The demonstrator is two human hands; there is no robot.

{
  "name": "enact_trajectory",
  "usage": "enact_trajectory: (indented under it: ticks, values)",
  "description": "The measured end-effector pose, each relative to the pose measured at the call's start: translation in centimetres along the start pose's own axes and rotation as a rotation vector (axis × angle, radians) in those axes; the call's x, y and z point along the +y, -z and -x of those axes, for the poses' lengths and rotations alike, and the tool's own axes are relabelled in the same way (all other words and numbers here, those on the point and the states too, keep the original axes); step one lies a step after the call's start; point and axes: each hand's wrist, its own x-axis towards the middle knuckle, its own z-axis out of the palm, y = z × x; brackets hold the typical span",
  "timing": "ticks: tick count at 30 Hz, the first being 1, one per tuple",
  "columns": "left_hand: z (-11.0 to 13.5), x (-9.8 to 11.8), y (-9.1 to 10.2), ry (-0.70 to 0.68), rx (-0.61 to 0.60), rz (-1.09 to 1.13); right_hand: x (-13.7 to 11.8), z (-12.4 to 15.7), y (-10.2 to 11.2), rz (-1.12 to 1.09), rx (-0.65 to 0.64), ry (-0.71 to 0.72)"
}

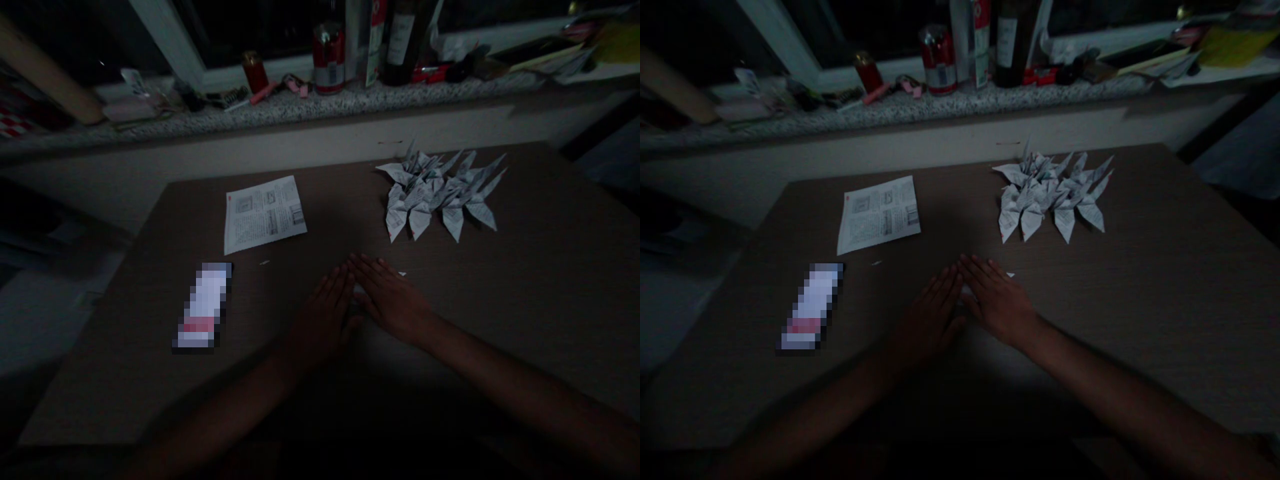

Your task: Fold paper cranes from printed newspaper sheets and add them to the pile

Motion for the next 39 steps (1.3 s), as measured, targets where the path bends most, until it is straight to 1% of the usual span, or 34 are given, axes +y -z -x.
enact_trajectory:
  ticks: [3, 9, 12, 16, 18, 22, 29, 34, 39]
  values:
    - [0.6, -0.4, 0.6, 0.018, -0.039, 0.01, -0.1, -0.1, 0.1, -0.019, -0.003, -0.014]
    - [2.1, -0.9, 1.3, 0.05, -0.055, 0.004, -0.2, -0.1, 0.4, -0.048, -0.021, -0.009]
    - [2.1, -0.8, 1.3, 0.058, -0.064, -0.007, 0.6, 0.6, 0.8, -0.034, -0.03, -0.014]
    - [2.0, -0.6, 1.5, 0.066, -0.071, -0.008, 2.4, 2.4, 1.9, 0.023, -0.035, -0.083]
    - [1.9, -0.6, 1.5, 0.07, -0.069, -0.005, 3.2, 3.1, 2.3, 0.036, -0.03, -0.094]
    - [1.9, -0.7, 1.6, 0.06, -0.062, 0.001, 3.7, 3.8, 2.4, 0.046, -0.036, -0.096]
    - [2.2, -1.2, 2.2, 0.027, -0.068, -0.048, 3.4, 3.2, 3.2, 0.001, 0.011, -0.029]
    - [2.1, -2.4, 2.9, -0.047, -0.053, -0.054, 2.8, 2.3, 3.6, -0.024, 0.063, 0.13]
    - [1.3, -3.5, 3.8, -0.102, -0.054, -0.025, 2.8, 1.7, 3.2, -0.079, 0.053, 0.246]
